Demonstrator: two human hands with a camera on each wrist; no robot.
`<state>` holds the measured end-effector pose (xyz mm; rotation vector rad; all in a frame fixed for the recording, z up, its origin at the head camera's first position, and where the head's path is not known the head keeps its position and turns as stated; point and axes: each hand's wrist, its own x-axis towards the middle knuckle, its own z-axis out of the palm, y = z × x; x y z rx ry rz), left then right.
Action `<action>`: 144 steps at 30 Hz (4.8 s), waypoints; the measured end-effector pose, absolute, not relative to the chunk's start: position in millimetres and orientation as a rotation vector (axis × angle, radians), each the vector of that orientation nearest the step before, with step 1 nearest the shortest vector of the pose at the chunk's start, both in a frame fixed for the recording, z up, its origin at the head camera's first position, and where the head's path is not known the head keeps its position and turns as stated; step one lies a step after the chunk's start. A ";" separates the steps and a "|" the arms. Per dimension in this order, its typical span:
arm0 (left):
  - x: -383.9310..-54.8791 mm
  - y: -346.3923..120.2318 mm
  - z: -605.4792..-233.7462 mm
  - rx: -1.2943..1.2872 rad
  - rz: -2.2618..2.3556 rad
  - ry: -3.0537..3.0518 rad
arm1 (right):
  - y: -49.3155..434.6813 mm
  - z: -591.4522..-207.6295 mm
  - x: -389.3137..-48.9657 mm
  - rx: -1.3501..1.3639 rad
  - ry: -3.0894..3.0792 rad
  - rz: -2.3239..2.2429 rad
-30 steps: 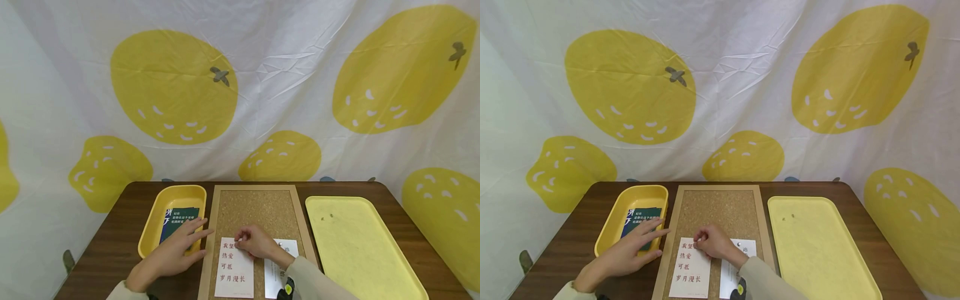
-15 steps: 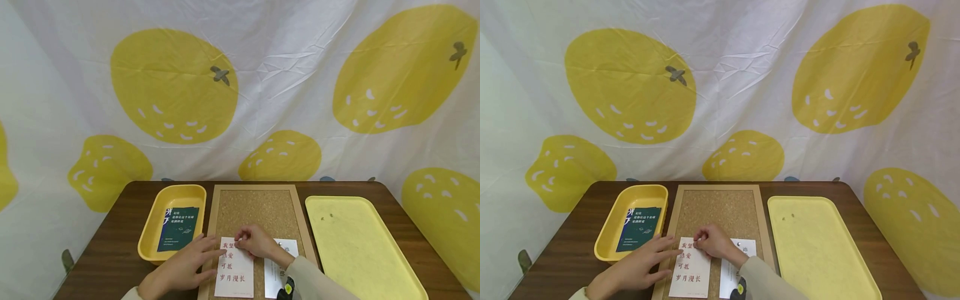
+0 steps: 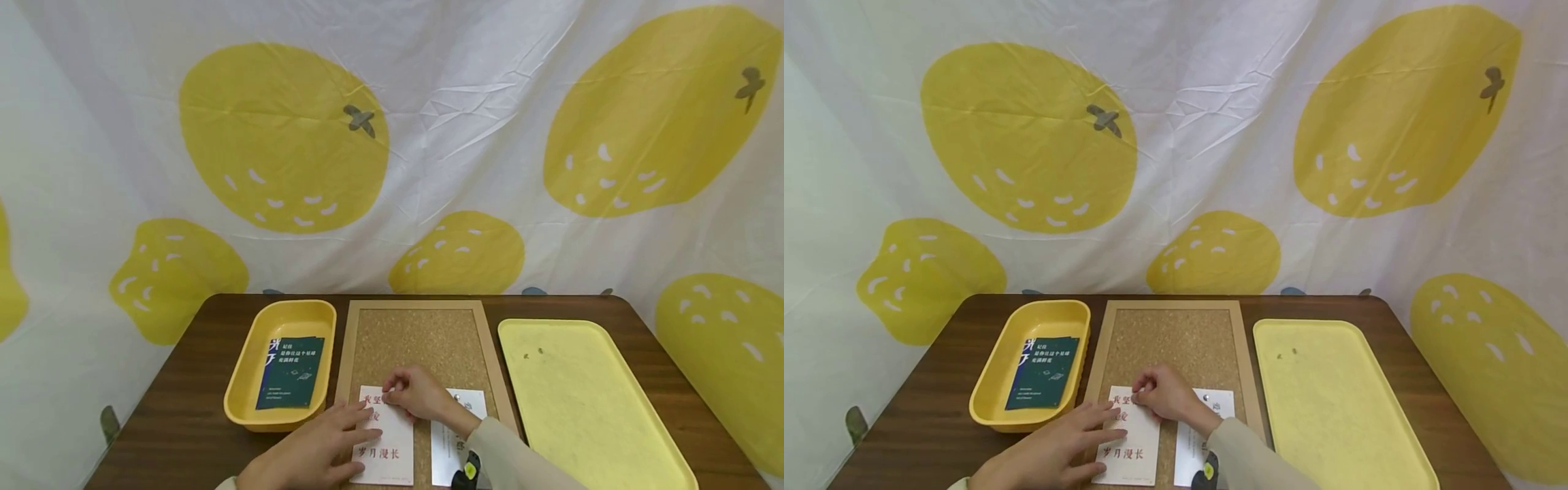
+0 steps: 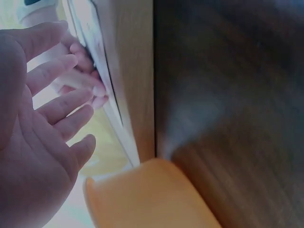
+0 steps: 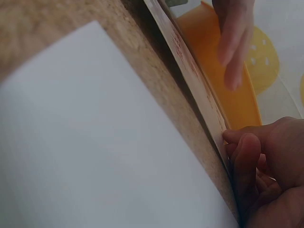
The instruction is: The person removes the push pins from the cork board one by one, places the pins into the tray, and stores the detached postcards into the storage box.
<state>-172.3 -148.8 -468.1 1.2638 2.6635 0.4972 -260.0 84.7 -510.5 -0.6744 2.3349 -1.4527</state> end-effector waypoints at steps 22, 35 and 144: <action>-170.4 -135.3 -484.3 1.373 0.416 2.548 | 85.1 -506.3 -258.6 -0.648 2.326 -1.463; -172.0 -133.4 -489.5 1.323 0.378 2.487 | 84.8 -508.3 -258.8 -0.668 2.339 -1.458; -176.1 -137.3 -500.8 1.359 0.409 2.460 | 94.6 -500.0 -260.2 -0.705 2.326 -1.444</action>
